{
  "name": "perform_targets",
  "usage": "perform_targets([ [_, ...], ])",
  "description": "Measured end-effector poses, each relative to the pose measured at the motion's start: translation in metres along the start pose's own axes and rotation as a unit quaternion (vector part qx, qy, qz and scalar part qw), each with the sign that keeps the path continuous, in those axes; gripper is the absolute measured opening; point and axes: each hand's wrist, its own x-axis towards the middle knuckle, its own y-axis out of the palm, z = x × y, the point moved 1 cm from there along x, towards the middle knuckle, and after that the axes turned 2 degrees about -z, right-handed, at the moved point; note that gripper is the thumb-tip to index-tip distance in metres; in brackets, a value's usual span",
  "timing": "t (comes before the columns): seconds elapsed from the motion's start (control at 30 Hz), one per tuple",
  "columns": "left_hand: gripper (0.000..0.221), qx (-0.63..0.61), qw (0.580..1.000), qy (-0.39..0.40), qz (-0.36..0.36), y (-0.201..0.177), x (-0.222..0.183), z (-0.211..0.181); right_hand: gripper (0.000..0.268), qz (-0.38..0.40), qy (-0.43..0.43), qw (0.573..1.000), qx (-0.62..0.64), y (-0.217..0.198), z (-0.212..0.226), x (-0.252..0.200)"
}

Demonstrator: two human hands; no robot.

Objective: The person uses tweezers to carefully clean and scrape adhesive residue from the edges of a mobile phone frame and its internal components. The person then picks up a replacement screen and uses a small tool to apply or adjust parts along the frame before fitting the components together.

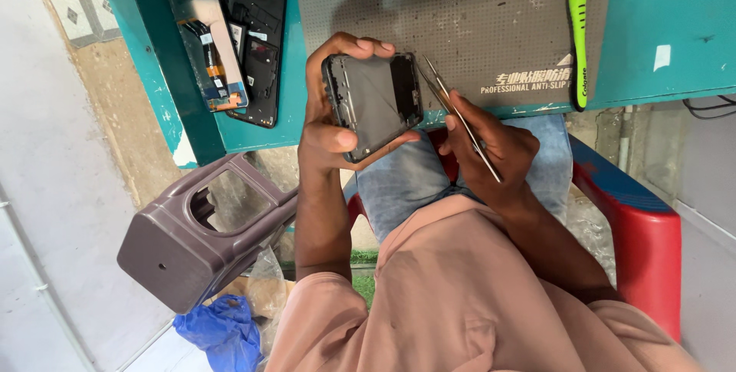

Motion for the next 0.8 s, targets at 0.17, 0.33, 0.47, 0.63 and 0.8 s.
perform_targets([
  [0.17, 0.086, 0.081, 0.996, 0.029, 0.019, -0.002, 0.0, 0.001, 0.029, 0.005, 0.0, 1.0, -0.004, -0.001, 0.0, 0.0],
  [0.33, 0.088, 0.104, 0.993, 0.045, 0.035, -0.002, 0.002, 0.002, 0.028, 0.014, 0.004, 1.0, -0.002, -0.003, 0.001, 0.001],
  [0.47, 0.085, 0.18, 0.975, 0.119, 0.061, 0.003, 0.007, -0.001, 0.027, 0.023, 0.03, 0.999, -0.001, -0.004, 0.007, 0.007],
  [0.63, 0.085, 0.263, 0.939, 0.205, 0.089, 0.014, 0.016, -0.007, 0.026, 0.025, 0.05, 0.998, 0.016, -0.003, 0.012, 0.011],
  [0.8, 0.092, 0.312, 0.914, 0.244, 0.088, 0.023, 0.022, -0.013, 0.025, 0.01, 0.029, 0.999, 0.037, -0.002, 0.009, 0.01],
])
